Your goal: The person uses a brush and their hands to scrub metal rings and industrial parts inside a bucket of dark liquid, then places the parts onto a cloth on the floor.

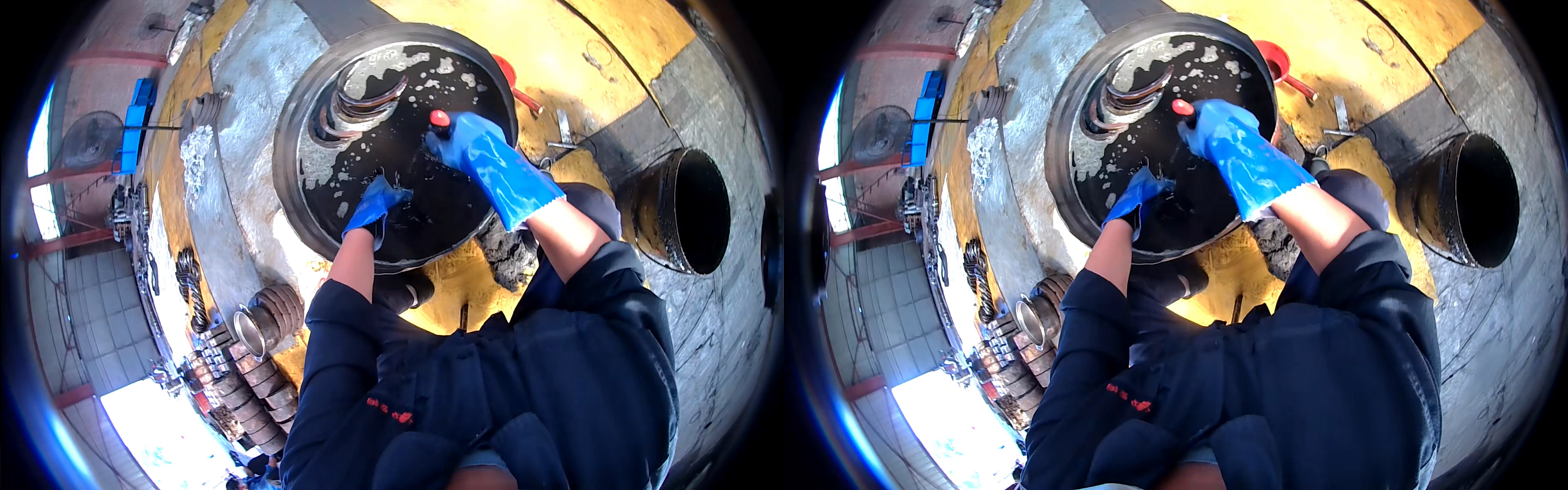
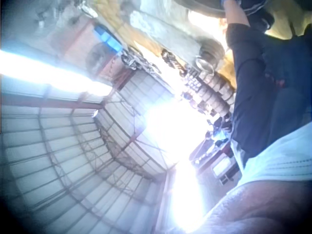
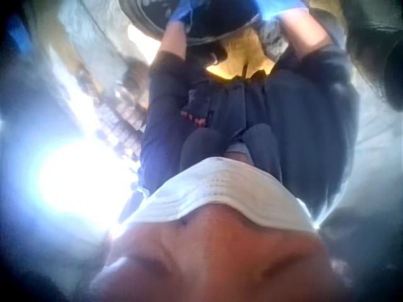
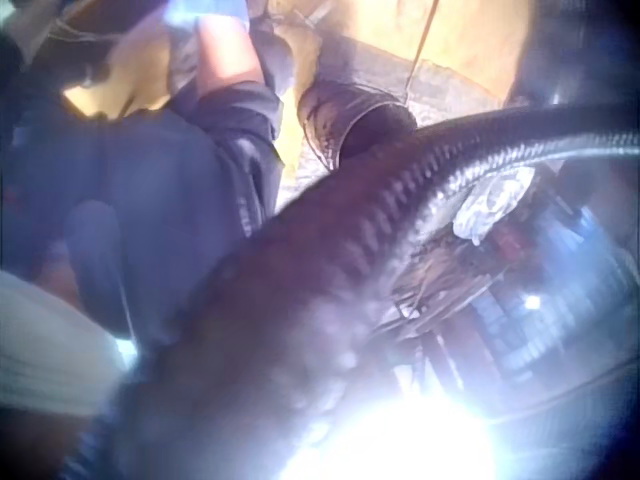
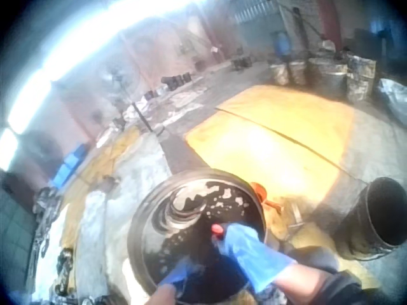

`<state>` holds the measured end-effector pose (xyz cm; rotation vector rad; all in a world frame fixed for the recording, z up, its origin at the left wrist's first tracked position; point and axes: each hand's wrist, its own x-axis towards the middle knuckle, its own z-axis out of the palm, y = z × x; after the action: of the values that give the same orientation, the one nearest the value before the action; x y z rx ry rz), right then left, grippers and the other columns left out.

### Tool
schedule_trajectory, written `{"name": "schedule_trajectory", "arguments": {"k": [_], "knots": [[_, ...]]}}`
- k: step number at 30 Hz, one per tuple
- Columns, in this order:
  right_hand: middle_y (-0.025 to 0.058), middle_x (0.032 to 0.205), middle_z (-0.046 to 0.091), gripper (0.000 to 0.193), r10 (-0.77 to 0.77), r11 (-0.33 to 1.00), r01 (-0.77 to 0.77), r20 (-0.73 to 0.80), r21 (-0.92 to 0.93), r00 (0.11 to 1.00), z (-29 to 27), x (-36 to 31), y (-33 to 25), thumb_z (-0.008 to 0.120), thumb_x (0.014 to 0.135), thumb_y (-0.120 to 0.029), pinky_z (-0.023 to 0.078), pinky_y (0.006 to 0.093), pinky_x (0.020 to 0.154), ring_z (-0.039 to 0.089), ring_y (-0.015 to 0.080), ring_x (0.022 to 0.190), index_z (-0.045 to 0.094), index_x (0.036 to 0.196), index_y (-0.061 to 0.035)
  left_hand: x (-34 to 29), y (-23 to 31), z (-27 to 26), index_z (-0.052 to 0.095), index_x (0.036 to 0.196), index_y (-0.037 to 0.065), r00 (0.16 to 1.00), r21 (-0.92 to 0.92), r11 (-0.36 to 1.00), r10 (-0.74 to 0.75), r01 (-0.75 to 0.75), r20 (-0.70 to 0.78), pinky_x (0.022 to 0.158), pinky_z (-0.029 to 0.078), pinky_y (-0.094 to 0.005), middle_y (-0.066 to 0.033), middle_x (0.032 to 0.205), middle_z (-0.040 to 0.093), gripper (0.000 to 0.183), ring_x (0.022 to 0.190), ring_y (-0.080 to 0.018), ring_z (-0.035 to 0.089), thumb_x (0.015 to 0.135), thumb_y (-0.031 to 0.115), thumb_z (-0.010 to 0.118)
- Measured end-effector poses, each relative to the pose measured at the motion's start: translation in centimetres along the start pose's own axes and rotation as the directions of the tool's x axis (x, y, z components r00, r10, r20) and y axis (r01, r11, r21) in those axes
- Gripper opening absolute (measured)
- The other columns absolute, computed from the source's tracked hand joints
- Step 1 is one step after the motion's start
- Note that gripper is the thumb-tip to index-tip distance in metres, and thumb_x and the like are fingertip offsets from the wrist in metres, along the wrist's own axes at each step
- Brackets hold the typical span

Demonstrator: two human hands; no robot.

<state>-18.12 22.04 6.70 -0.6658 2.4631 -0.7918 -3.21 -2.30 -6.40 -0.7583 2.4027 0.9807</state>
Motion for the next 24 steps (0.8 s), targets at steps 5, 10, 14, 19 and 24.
{"name": "schedule_trajectory", "arguments": {"k": [5, 10, 14, 19, 24], "knots": [[0.0098, 0.113, 0.075, 0.039, 0.011, 1.0, -0.011, 0.041, -0.014, 0.999, -0.2, -0.2, 0.5, 0.063, 0.09, -0.048, 0.057, 0.0444, 0.092, 0.071, 0.034, 0.106, 0.074, 0.118, -0.0232, -1.5, 6.2, 2.3, 0.067, 0.128, 0.0, 0.992, 0.249, 0.967, 0.032, -0.063, 0.126, 0.1, 0.051, -0.0431, -0.0222, 0.124, 0.07, 0.061, 0.118, -0.0387, 0.066, 0.076, 0.029, 0.083], [0.0131, 0.113, 0.074, 0.042, 0.053, 0.999, -0.053, 0.081, -0.002, 0.995, -0.9, -0.6, -0.5, 0.065, 0.089, -0.051, 0.055, 0.0446, 0.092, 0.069, 0.0358, 0.107, 0.075, 0.115, -0.0197, -4.2, 5.6, 2.1, 0.065, 0.131, 0.002, 0.978, 0.094, 0.984, 0.136, -0.152, 0.157, 0.099, 0.052, -0.041, -0.0198, 0.125, 0.07, 0.061, 0.116, -0.0341, 0.067, 0.081, 0.031, 0.082], [0.0119, 0.113, 0.074, 0.041, 0.068, 0.998, -0.069, 0.102, 0.01, 0.993, -0.5, -0.2, 0.4, 0.065, 0.089, -0.05, 0.055, 0.0439, 0.093, 0.069, 0.0348, 0.107, 0.074, 0.118, -0.0215, -5.3, 6.4, 1.4, 0.061, 0.136, 0.001, 0.965, 0.069, 0.992, 0.088, -0.108, 0.247, 0.098, 0.052, -0.0373, -0.0164, 0.124, 0.071, 0.06, 0.113, -0.0278, 0.068, 0.085, 0.027, 0.08], [0.0112, 0.112, 0.074, 0.039, -0.042, 0.999, 0.043, 0.135, 0.0, 0.99, 1.1, -0.5, -1.7, 0.065, 0.09, -0.047, 0.055, 0.0437, 0.092, 0.07, 0.0352, 0.106, 0.072, 0.12, -0.0232, -5.2, 3.0, 2.8, 0.067, 0.129, 0.006, 0.978, 0.155, 0.983, 0.065, -0.097, 0.198, 0.101, 0.051, -0.0399, -0.0196, 0.126, 0.07, 0.058, 0.118, -0.0342, 0.066, 0.082, 0.035, 0.082], [0.0109, 0.109, 0.075, 0.036, 0.011, 1.0, -0.008, 0.163, -0.019, 0.987, 1.4, -0.2, 0.6, 0.064, 0.09, -0.044, 0.056, 0.0434, 0.09, 0.07, 0.0355, 0.105, 0.072, 0.118, -0.0233, -9.5, 12.3, 4.0, 0.068, 0.121, 0.0, 0.963, 0.345, 0.899, 0.256, -0.269, 0.084, 0.09, 0.053, -0.0408, -0.0217, 0.114, 0.073, 0.034, 0.105, -0.0292, 0.07, 0.093, 0.019, 0.067]]}}
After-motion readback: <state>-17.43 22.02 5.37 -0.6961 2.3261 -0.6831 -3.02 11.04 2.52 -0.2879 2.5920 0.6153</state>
